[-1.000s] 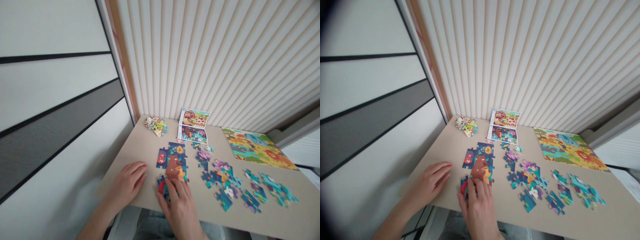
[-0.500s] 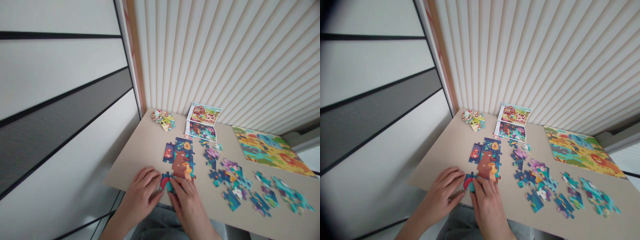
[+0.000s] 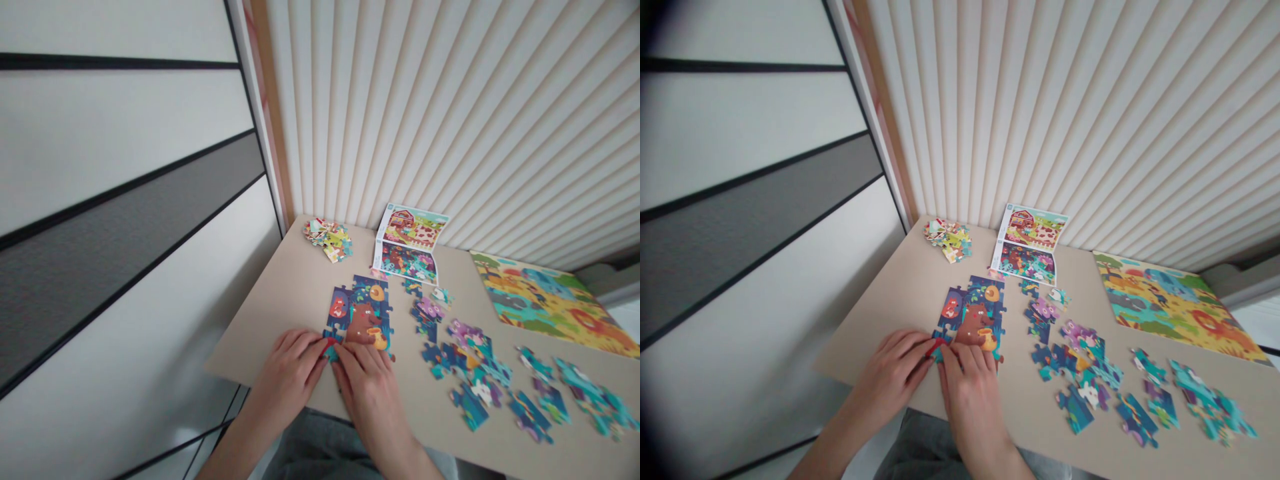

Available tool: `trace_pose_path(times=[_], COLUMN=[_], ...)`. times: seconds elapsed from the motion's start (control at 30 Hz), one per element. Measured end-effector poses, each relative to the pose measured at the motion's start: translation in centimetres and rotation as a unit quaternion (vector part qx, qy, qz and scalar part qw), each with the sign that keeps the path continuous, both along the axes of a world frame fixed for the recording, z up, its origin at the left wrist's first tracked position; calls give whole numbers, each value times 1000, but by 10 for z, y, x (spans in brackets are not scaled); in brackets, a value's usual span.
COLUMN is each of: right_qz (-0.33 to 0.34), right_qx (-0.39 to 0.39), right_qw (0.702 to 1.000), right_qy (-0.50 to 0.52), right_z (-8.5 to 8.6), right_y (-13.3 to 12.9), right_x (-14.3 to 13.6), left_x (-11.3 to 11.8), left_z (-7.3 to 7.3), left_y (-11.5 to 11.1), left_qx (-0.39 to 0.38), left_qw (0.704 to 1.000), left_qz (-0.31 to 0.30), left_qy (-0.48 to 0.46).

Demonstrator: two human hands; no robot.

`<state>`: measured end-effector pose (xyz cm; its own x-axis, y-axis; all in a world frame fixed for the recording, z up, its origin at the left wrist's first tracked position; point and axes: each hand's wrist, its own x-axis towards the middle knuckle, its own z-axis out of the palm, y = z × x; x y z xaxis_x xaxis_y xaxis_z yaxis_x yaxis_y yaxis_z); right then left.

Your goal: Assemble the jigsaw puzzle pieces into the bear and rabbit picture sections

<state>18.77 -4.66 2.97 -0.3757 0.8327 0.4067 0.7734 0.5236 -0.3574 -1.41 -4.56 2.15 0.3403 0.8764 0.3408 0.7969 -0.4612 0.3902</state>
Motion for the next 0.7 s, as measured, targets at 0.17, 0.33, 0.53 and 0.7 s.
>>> trace_pose_path(times=[0.17,0.33,0.53,0.7], right_qz=[-8,-19,-13,-6], right_qx=[27,34,16,23], right_qw=[999,999,999,999], right_qy=[-22,-30,-36,-48], right_z=[-4,-7,-7,-3], right_y=[2,-1,6,10], right_x=[-1,-1,1,0], left_x=[3,5,4,3], left_z=[0,0,-1,1], left_y=[5,5,5,8], left_qx=[2,17,7,3], left_qw=[1000,1000,1000,1000], left_qz=[5,7,12,8], left_qy=[16,6,8,24])
